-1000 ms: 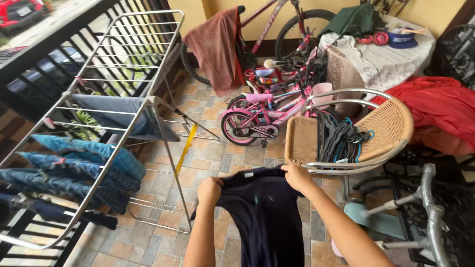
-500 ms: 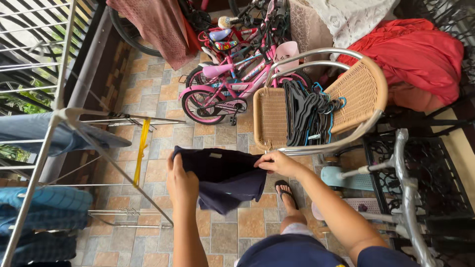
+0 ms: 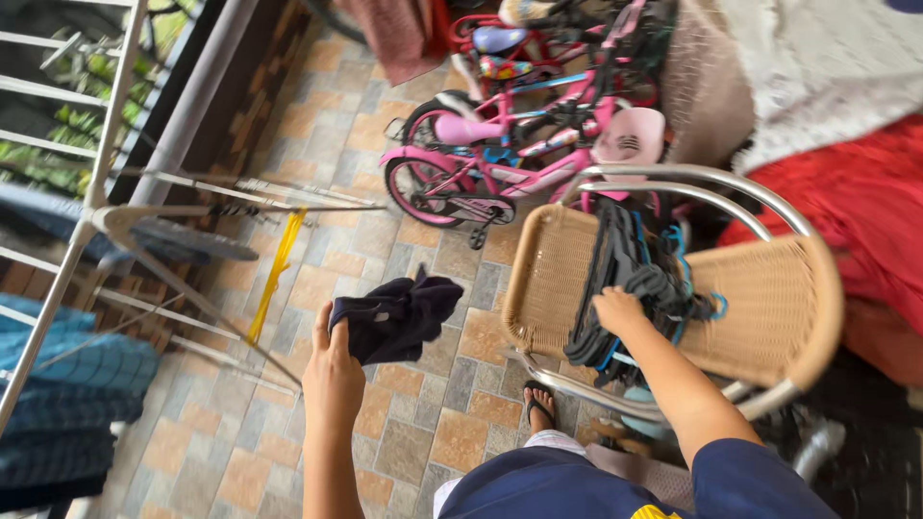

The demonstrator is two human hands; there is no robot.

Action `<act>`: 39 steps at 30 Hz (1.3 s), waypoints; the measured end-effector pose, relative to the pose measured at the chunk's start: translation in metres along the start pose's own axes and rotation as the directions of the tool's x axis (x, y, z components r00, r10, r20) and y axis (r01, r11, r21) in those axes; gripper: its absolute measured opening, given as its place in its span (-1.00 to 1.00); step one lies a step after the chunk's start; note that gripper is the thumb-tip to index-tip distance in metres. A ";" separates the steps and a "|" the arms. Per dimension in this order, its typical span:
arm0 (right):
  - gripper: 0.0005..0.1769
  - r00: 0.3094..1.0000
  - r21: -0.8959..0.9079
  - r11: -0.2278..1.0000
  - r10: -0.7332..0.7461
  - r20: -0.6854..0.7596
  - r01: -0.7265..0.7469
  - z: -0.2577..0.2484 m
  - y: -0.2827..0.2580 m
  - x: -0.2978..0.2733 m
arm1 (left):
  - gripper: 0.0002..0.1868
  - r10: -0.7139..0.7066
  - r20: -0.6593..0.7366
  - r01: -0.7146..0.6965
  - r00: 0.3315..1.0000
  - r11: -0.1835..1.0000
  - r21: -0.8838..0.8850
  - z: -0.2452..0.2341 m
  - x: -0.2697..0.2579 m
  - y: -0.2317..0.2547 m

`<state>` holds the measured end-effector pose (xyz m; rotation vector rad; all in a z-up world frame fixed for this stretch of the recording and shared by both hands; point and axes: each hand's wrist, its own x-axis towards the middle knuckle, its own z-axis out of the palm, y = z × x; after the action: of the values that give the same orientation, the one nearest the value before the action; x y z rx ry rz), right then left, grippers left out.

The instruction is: The person takes various clothing items from a laundry basket and hangs them on a drying rack and a clothes rack. They handle shirts, shorts, and pants, using hangers for some items and clothespins for others.

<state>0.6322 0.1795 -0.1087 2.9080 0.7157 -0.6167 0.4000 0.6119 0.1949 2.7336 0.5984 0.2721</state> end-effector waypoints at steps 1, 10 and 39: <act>-0.71 1.000 -0.128 0.992 -0.012 0.001 0.012 0.000 0.005 0.005 | -0.41 -0.014 -0.011 0.014 1.000 1.000 0.013 0.000 0.002 0.002; -0.56 0.969 -0.505 0.829 -0.173 0.175 0.239 0.000 0.024 0.032 | -0.45 -0.146 -0.037 0.148 0.989 0.987 0.064 0.005 -0.004 0.008; -0.73 0.490 0.838 0.546 -0.729 0.478 -0.005 -0.177 -0.343 -0.127 | -0.55 -0.257 -0.136 0.263 0.957 0.964 0.032 -0.054 -0.170 -0.109</act>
<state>0.4349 0.4600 0.1092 2.3378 1.1933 -2.6920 0.1938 0.6459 0.1872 2.6581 1.0034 0.3775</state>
